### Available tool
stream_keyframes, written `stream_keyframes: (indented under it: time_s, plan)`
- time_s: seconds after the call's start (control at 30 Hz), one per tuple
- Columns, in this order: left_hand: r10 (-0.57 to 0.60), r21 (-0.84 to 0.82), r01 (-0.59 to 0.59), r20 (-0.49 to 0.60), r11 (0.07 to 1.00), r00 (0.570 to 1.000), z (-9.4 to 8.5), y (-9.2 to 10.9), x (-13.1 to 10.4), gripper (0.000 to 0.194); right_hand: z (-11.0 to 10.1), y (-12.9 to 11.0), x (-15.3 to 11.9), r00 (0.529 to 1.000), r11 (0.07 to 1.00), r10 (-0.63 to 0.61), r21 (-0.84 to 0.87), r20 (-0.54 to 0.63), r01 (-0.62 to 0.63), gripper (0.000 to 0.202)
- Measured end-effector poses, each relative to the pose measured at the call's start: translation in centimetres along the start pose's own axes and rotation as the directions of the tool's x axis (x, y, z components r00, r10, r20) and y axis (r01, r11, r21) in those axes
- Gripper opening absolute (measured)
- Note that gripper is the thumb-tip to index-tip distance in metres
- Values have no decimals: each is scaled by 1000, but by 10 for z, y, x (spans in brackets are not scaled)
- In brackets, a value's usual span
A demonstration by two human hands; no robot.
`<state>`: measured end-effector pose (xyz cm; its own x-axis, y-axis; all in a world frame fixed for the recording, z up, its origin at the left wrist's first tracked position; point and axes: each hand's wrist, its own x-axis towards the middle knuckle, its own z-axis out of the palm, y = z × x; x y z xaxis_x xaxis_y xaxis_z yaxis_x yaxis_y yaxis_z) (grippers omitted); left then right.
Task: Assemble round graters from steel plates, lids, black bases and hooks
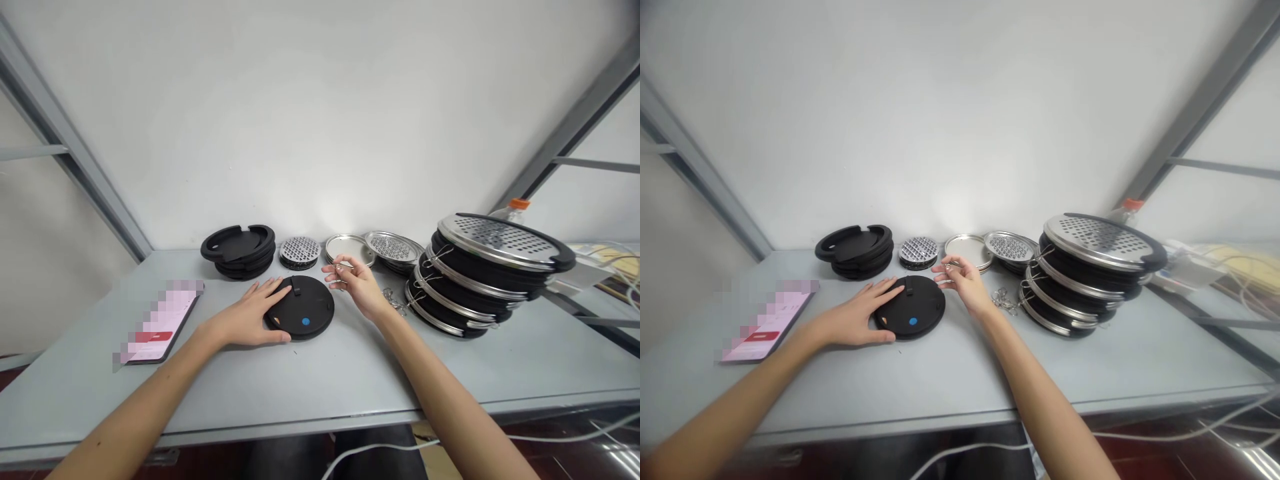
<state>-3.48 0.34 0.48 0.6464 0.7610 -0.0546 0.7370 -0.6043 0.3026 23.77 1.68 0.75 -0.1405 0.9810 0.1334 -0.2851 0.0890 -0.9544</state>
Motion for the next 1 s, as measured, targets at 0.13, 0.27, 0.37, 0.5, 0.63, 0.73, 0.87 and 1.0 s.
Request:
stream_keyframes:
  time_s: [0.13, 0.27, 0.37, 0.5, 0.63, 0.73, 0.87, 1.0]
  plan:
    - [-3, 8, 3, -2, 1000, 1000, 2, -2, 0, 98, -4, 2, 3, 997, 999, 15, -37, -76, -18, 14]
    - [-4, -2, 4, 3, 1000, 1000, 2, -1, 0, 97, -7, 4, 5, 993, 998, 48, -23, -104, -50, 20]
    - [-20, -16, 21, 19, 1000, 1000, 1, 0, -1, 97, -6, 4, 4, 994, 998, 53, -27, -94, -55, 23]
    - [-32, -36, 32, 17, 999, 999, 0, 0, -1, 98, -3, 3, 2, 994, 996, 52, -69, -99, -59, 20]
    - [-26, -43, 26, 14, 999, 1000, -2, 1, -2, 98, 0, 3, 2, 994, 995, 62, -71, -95, -69, 13]
    - [-28, -40, 29, 28, 999, 999, -3, 3, -2, 98, 1, 3, 2, 991, 995, 85, -45, -99, -90, 17]
    - [-43, -42, 45, 38, 998, 998, -4, 5, -3, 97, 1, 4, 2, 994, 996, 75, -36, -83, -79, 28]
    - [-44, -52, 46, 38, 998, 998, -3, 5, -3, 98, -1, 7, 3, 998, 997, 58, -54, 12, -57, 32]
